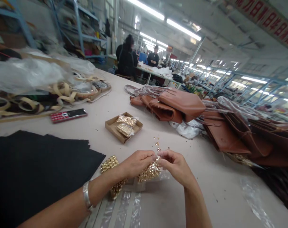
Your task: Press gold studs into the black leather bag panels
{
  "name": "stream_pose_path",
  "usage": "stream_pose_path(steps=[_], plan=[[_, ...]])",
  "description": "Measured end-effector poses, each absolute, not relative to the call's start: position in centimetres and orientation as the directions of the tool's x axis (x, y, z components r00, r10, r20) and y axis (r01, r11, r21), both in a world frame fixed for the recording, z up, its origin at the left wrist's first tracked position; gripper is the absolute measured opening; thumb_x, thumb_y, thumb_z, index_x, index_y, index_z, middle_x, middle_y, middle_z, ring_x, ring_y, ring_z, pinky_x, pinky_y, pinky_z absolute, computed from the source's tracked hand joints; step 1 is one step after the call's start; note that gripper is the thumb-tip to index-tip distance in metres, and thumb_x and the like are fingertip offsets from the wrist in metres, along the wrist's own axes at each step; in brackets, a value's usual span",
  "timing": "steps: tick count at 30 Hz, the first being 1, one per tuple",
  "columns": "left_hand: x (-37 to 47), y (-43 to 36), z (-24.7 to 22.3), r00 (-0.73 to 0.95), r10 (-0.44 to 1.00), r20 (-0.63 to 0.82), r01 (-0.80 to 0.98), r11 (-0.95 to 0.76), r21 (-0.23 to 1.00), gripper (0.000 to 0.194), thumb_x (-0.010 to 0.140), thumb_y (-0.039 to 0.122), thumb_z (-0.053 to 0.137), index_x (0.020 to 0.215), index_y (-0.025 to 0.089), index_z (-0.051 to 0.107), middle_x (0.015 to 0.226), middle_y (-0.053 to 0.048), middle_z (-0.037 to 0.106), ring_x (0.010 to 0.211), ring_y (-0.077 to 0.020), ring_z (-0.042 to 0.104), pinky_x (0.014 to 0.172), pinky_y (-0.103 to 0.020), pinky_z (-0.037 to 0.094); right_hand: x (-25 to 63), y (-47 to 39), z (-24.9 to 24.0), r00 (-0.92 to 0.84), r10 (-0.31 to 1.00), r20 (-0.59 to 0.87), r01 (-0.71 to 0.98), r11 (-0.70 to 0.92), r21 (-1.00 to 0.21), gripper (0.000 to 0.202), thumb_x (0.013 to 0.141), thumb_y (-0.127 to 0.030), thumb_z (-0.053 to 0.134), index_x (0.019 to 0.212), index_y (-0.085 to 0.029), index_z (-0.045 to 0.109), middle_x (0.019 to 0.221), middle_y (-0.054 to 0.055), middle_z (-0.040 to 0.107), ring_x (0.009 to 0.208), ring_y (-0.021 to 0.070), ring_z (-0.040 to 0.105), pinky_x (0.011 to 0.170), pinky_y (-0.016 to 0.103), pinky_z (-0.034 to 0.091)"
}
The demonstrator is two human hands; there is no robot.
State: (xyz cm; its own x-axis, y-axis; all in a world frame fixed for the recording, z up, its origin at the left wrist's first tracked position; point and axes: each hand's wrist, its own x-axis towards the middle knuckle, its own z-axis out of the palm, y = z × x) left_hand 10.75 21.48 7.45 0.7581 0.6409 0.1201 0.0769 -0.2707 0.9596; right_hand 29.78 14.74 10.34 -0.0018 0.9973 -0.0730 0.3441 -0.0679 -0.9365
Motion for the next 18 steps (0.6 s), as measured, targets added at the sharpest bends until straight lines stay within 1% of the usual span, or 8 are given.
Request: stream_pose_path(steps=[3, 6, 8, 10, 13, 15, 18], plan=[[10.7, 21.3, 7.5, 0.776, 0.615, 0.14, 0.064, -0.297, 0.953, 0.036, 0.094, 0.046, 0.041, 0.077, 0.019, 0.058, 0.068, 0.003, 0.047, 0.067, -0.0138, 0.044, 0.064, -0.025, 0.035, 29.5, 14.6, 10.1, 0.031, 0.999, 0.006, 0.366, -0.006, -0.931, 0.028, 0.078, -0.043, 0.073, 0.08, -0.015, 0.071, 0.067, 0.0, 0.064, 0.061, 0.0114, 0.053, 0.058, 0.024, 0.043], [10.6, 21.1, 7.8, 0.802, 0.577, 0.153, 0.024, -0.287, 0.958, 0.039, 0.096, 0.047, 0.036, 0.085, 0.018, 0.06, 0.073, 0.002, 0.05, 0.071, -0.0136, 0.046, 0.067, -0.025, 0.037, 29.2, 14.4, 10.9, 0.033, 0.996, 0.077, 0.446, 0.054, -0.893, 0.028, 0.083, -0.044, 0.066, 0.08, -0.016, 0.07, 0.066, 0.0, 0.063, 0.062, 0.012, 0.053, 0.059, 0.024, 0.042], [10.6, 21.1, 7.9, 0.803, 0.576, 0.152, 0.016, -0.277, 0.961, 0.041, 0.097, 0.047, 0.034, 0.09, 0.017, 0.061, 0.078, 0.001, 0.053, 0.074, -0.014, 0.047, 0.069, -0.025, 0.039, 28.9, 14.3, 11.6, 0.037, 0.995, 0.09, 0.546, 0.055, -0.836, 0.029, 0.086, -0.044, 0.062, 0.077, -0.017, 0.068, 0.063, -0.001, 0.061, 0.06, 0.0117, 0.052, 0.057, 0.023, 0.04], [10.5, 21.0, 8.0, 0.792, 0.595, 0.139, 0.036, -0.273, 0.961, 0.039, 0.097, 0.044, 0.035, 0.089, 0.017, 0.061, 0.076, 0.0, 0.052, 0.073, -0.0141, 0.046, 0.068, -0.026, 0.038, 28.6, 14.2, 12.1, 0.026, 0.996, 0.09, 0.647, 0.052, -0.76, 0.031, 0.087, -0.043, 0.061, 0.07, -0.017, 0.063, 0.059, -0.003, 0.057, 0.057, 0.011, 0.049, 0.054, 0.022, 0.036], [10.2, 20.9, 8.3, 0.797, 0.593, 0.115, 0.061, -0.269, 0.961, 0.034, 0.095, 0.04, 0.041, 0.084, 0.016, 0.062, 0.072, 0.002, 0.05, 0.07, -0.0134, 0.044, 0.067, -0.026, 0.036, 28.6, 14.2, 12.3, -0.061, 0.997, 0.049, 0.733, 0.078, -0.676, 0.038, 0.088, -0.043, 0.059, 0.061, -0.018, 0.052, 0.054, -0.004, 0.05, 0.054, 0.0099, 0.043, 0.051, 0.022, 0.031], [10.0, 20.8, 8.5, 0.817, 0.567, 0.102, 0.057, -0.257, 0.965, 0.031, 0.094, 0.038, 0.043, 0.081, 0.017, 0.062, 0.07, 0.003, 0.048, 0.068, -0.0125, 0.044, 0.066, -0.025, 0.036, 28.8, 14.2, 12.0, -0.132, 0.991, -0.011, 0.724, 0.089, -0.684, 0.043, 0.091, -0.046, 0.054, 0.059, -0.018, 0.048, 0.052, -0.004, 0.047, 0.052, 0.0097, 0.042, 0.05, 0.023, 0.029], [9.8, 20.7, 9.0, 0.843, 0.533, 0.067, 0.053, -0.207, 0.977, 0.03, 0.093, 0.037, 0.044, 0.078, 0.017, 0.06, 0.069, 0.003, 0.047, 0.066, -0.0115, 0.043, 0.062, -0.023, 0.036, 29.2, 14.2, 11.4, -0.238, 0.965, -0.111, 0.61, 0.06, -0.79, 0.047, 0.093, -0.049, 0.048, 0.058, -0.018, 0.049, 0.052, -0.003, 0.047, 0.051, 0.0103, 0.043, 0.049, 0.023, 0.031]])
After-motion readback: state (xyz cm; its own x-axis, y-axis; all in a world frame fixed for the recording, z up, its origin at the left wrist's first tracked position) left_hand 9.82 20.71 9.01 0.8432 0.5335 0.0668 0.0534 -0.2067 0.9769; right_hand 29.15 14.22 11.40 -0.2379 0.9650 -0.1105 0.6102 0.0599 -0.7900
